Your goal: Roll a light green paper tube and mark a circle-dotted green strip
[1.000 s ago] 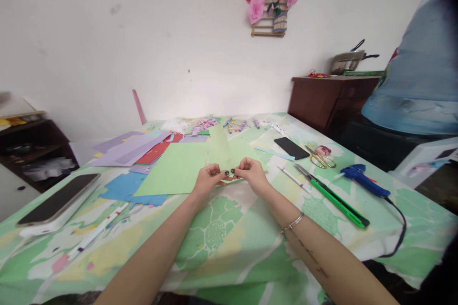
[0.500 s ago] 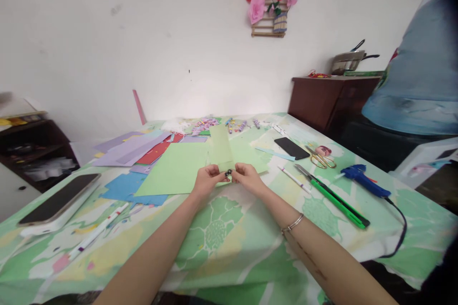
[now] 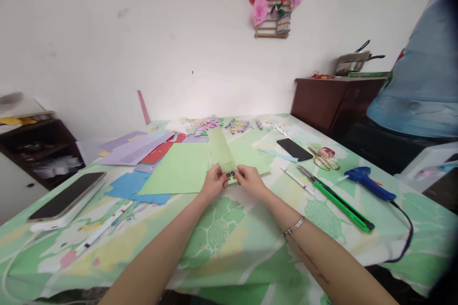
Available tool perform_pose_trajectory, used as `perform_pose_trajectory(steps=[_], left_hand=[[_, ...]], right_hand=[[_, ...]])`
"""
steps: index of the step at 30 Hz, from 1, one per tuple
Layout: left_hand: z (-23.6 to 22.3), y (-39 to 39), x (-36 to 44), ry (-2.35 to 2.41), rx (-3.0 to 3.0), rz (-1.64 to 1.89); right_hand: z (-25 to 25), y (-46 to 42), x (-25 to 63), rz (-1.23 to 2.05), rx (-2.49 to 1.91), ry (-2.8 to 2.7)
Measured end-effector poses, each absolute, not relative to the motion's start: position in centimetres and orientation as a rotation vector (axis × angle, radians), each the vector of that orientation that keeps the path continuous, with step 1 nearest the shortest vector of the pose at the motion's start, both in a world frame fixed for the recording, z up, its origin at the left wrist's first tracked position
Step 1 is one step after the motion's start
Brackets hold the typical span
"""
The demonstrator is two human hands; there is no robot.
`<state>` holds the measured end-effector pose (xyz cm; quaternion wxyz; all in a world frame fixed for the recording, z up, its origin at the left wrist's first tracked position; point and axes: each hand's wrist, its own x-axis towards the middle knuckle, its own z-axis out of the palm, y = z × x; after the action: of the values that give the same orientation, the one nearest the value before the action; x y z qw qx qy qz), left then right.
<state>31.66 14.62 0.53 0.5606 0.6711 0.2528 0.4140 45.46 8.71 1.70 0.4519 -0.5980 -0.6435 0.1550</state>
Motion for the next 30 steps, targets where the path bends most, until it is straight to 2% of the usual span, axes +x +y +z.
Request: perform_pose_trajectory(steps=[19, 30], left_hand=[[2.2, 13.2, 30.9, 0.508, 1.602, 0.742], [1.4, 13.7, 31.1, 0.455, 1.569, 0.718]], right_hand=[[0.2, 9.6, 46.0, 0.769, -1.287, -1.441], [0.0, 9.8, 46.0, 0.919, -1.237, -1.386]])
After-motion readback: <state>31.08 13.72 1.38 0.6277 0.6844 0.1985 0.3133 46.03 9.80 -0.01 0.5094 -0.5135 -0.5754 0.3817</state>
